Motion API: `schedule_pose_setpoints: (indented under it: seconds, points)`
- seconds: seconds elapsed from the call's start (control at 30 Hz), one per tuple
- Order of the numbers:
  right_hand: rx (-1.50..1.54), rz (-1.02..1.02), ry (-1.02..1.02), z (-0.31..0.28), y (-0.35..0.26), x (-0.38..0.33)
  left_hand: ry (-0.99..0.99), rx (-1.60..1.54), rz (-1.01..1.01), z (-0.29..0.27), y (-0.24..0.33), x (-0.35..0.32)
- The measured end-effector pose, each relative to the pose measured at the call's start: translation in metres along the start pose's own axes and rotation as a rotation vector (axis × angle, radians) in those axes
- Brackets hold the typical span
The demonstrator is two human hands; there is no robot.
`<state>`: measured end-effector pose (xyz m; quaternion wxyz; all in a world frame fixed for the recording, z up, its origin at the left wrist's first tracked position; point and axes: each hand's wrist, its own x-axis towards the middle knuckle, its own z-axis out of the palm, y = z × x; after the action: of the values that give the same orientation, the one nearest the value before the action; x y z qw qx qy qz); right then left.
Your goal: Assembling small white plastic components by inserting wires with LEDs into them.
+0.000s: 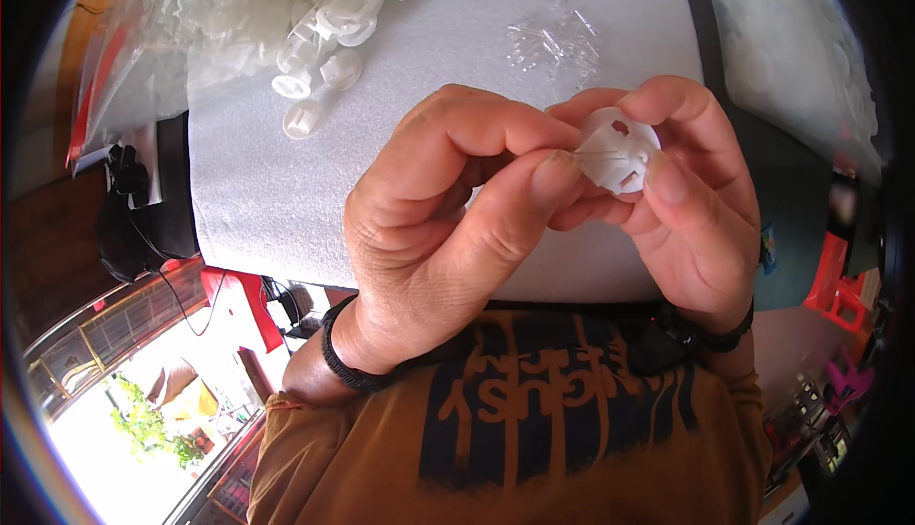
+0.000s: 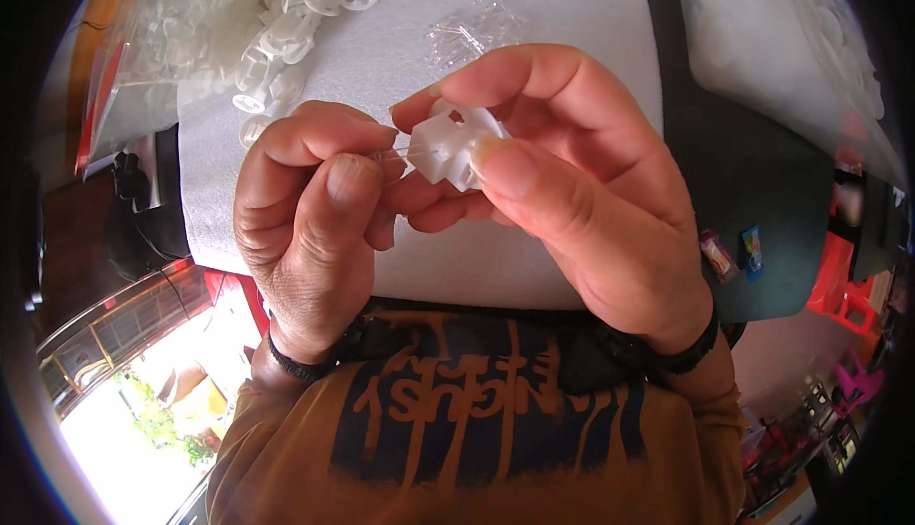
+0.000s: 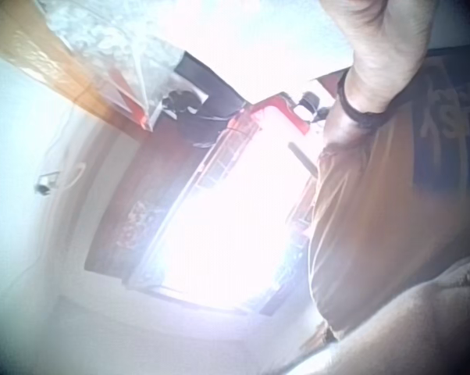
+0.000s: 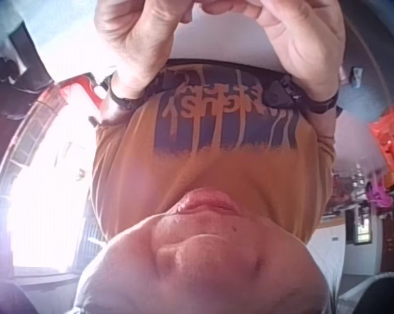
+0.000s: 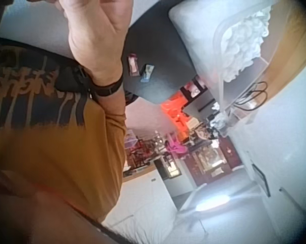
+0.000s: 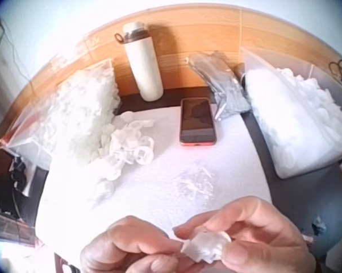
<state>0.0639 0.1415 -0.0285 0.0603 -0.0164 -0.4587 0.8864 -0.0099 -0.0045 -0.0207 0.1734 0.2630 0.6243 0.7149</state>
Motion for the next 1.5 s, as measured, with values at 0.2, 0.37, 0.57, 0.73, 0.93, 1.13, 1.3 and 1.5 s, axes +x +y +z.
schedule_pose_setpoints:
  seconds: [0.2,0.37,0.57,0.73,0.93,1.13,1.3,1.5]
  points:
    - [0.010,-0.007,0.003,0.000,-0.001,-0.001,-0.029,0.028,0.034,-0.001,0.000,0.002]
    - [0.018,-0.008,-0.008,0.000,0.000,0.000,-0.072,0.079,0.102,-0.006,-0.002,0.003]
    - [-0.069,-0.048,-0.004,-0.001,-0.001,-0.001,-0.090,0.212,0.129,-0.008,0.005,0.001]
    - [-0.222,-0.137,0.009,-0.001,-0.001,-0.001,-0.146,0.304,0.206,-0.011,0.005,0.001]
    - [-0.330,-0.281,-0.036,-0.007,0.005,0.001,-0.090,0.307,0.096,-0.006,0.012,-0.003]
    - [-0.462,-0.373,-0.141,-0.013,0.003,0.003,-0.066,0.266,0.067,-0.006,0.011,-0.004]
    - [-0.500,-0.400,-0.174,-0.012,0.006,0.002,-0.130,0.402,0.209,-0.007,0.007,0.000]
    - [-0.437,-0.350,-0.165,-0.011,0.006,0.001,-0.087,0.211,0.039,-0.008,0.008,-0.006]
